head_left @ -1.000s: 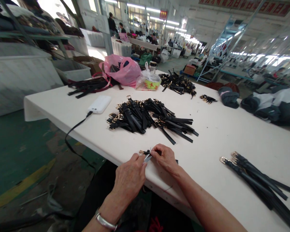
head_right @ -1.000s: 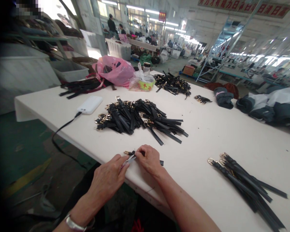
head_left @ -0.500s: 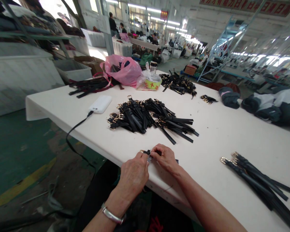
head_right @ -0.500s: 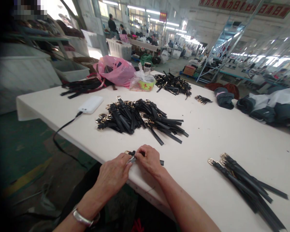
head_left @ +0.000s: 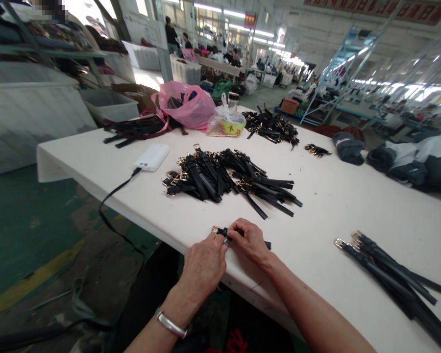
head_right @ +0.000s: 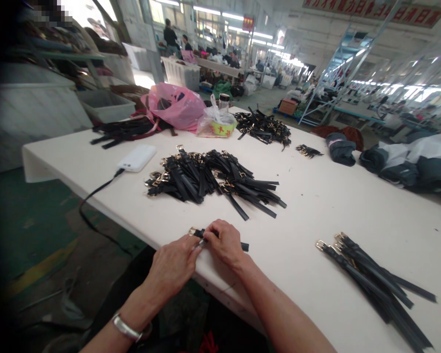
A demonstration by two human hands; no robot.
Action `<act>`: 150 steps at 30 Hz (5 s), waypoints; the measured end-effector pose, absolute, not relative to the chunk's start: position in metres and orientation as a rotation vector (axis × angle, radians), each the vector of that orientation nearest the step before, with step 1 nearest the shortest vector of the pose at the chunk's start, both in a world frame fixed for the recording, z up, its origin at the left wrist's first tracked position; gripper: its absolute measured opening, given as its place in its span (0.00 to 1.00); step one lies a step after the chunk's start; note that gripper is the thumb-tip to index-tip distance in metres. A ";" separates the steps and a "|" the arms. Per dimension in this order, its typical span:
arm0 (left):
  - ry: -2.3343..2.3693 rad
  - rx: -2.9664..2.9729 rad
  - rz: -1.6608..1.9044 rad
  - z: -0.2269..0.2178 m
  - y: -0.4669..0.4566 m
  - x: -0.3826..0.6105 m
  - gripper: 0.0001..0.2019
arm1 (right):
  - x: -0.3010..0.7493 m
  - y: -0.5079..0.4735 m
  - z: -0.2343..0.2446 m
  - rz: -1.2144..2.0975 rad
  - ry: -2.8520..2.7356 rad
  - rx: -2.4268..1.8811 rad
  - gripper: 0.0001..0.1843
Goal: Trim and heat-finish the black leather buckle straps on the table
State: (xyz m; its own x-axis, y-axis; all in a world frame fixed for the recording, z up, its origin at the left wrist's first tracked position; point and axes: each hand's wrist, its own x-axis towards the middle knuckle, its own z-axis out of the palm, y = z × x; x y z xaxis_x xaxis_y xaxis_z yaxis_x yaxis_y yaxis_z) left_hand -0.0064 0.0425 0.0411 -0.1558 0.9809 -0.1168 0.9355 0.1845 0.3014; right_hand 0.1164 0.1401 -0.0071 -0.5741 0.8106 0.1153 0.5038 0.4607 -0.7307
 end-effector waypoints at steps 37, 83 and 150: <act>2.239 1.937 0.228 0.041 0.033 -0.041 0.14 | 0.110 0.139 -0.009 1.020 -2.157 -1.156 0.08; 2.071 1.855 0.381 0.036 0.035 -0.065 0.11 | 0.102 0.134 -0.009 0.988 -2.146 -1.143 0.09; 1.819 1.634 0.751 0.014 0.065 -0.059 0.07 | 0.137 0.108 0.002 0.621 -2.432 -1.038 0.12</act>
State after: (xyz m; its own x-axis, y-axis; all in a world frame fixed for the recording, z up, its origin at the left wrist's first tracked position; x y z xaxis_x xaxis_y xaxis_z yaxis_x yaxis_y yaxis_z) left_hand -0.0592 0.0653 0.0141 -0.0855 0.9952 -0.0478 0.6714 0.0930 0.7352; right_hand 0.1367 0.1078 0.0023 -0.6316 0.7484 0.2024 0.5596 0.6207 -0.5491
